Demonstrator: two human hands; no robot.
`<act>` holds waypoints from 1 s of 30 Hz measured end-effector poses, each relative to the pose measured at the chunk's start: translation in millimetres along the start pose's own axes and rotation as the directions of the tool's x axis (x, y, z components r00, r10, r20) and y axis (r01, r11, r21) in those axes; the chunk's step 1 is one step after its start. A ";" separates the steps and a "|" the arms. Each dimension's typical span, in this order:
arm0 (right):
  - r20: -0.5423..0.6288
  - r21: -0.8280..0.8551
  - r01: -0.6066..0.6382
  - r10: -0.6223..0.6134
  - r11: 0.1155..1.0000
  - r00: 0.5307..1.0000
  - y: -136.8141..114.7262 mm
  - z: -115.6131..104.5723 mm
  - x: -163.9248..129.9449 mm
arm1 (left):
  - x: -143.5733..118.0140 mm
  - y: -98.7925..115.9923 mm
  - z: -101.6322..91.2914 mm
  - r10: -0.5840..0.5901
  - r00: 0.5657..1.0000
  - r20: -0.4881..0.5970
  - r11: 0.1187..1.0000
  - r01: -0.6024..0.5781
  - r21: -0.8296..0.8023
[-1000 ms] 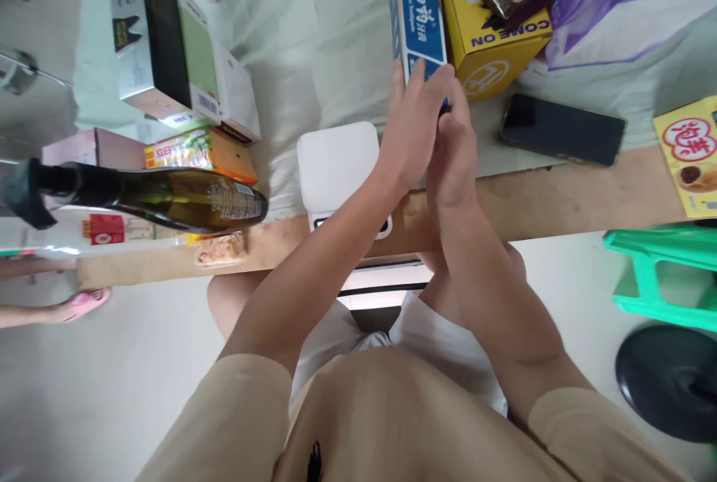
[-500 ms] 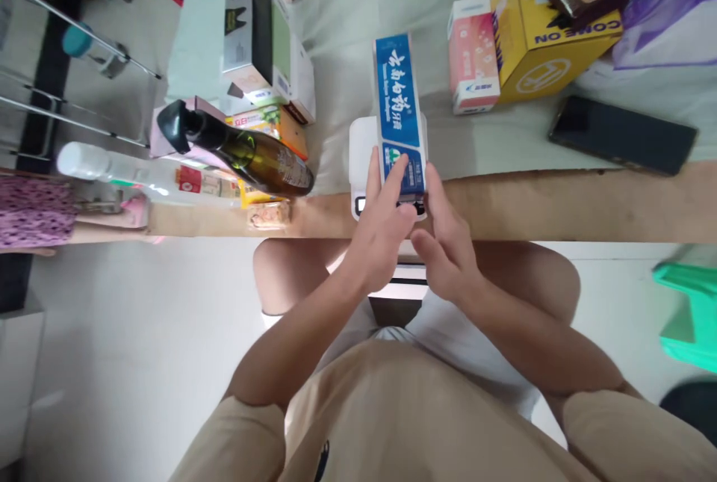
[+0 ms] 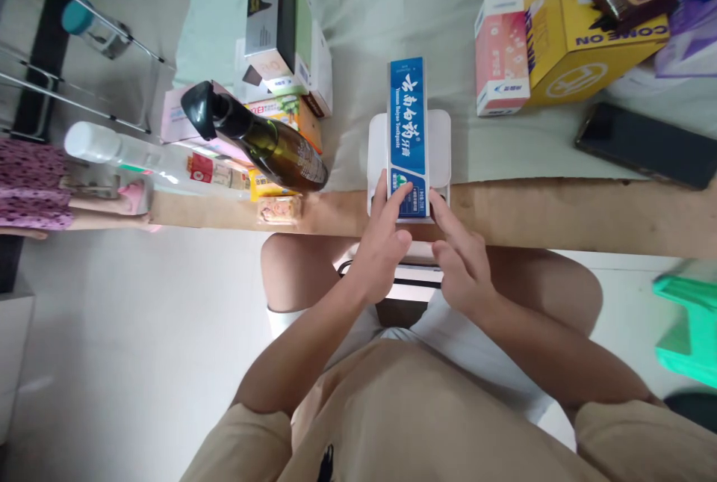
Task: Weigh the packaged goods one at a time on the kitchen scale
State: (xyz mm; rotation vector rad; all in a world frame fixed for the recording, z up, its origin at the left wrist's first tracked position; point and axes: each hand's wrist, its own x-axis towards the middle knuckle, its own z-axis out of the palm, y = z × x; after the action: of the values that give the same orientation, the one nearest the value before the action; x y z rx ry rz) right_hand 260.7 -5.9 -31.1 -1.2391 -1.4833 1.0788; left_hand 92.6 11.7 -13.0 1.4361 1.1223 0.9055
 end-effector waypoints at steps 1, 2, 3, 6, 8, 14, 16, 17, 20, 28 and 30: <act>-0.007 0.021 -0.035 0.035 0.999 0.999 0.1 -1.2 -0.6 | -0.5 -2.1 -0.6 -0.004 1.000 -0.002 1.000 0.004 -0.004; -0.011 0.044 -0.071 0.072 0.996 0.997 0.5 -2.8 -0.4 | -0.4 -4.6 -2.0 -0.006 1.000 -0.005 1.000 0.006 -0.008; -0.018 0.069 -0.103 0.104 0.992 0.994 1.2 -5.0 0.9 | 0.2 -7.1 -4.4 -0.007 1.000 -0.015 1.000 0.007 -0.008; -0.110 0.121 -0.139 0.153 0.983 0.982 3.3 -15.5 12.9 | 6.7 -14.4 -18.9 0.021 0.977 -0.211 0.999 -0.011 0.048; -0.223 0.134 -0.156 0.184 0.979 0.957 3.4 -25.7 27.5 | 16.0 -18.6 -33.4 0.081 0.901 -0.426 0.994 -0.042 0.102; -0.383 0.253 -0.151 0.242 0.956 0.892 11.7 -50.6 76.3 | 61.7 -27.2 -61.9 0.206 0.891 -0.405 0.978 -0.184 0.094; -0.405 0.291 -0.097 0.214 0.952 0.889 18.7 -50.8 86.2 | 75.0 -28.7 -59.6 0.273 0.893 -0.358 0.962 -0.245 0.122; -0.413 0.304 -0.078 0.205 0.950 0.887 21.9 -49.6 89.7 | 79.8 -29.5 -57.3 0.307 0.887 -0.344 0.951 -0.277 0.135; -0.432 0.320 -0.047 0.190 0.946 0.882 26.4 -43.6 95.7 | 85.4 -32.4 -51.1 0.403 0.864 -0.302 0.914 -0.362 0.182; -0.444 0.314 -0.018 0.164 0.949 0.881 24.5 -32.6 103.5 | 78.5 -36.8 -58.5 0.567 0.803 -0.182 0.817 -0.520 0.249; -0.447 0.291 -0.021 0.155 0.957 0.881 25.3 -29.1 103.9 | 79.7 -35.6 -60.1 0.588 0.793 -0.161 0.799 -0.539 0.266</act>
State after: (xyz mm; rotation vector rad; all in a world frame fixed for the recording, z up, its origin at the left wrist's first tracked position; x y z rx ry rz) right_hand 284.1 102.1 -38.9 -1.2624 -0.8813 0.9252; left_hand 51.5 105.2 -41.4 1.9334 0.9818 1.4499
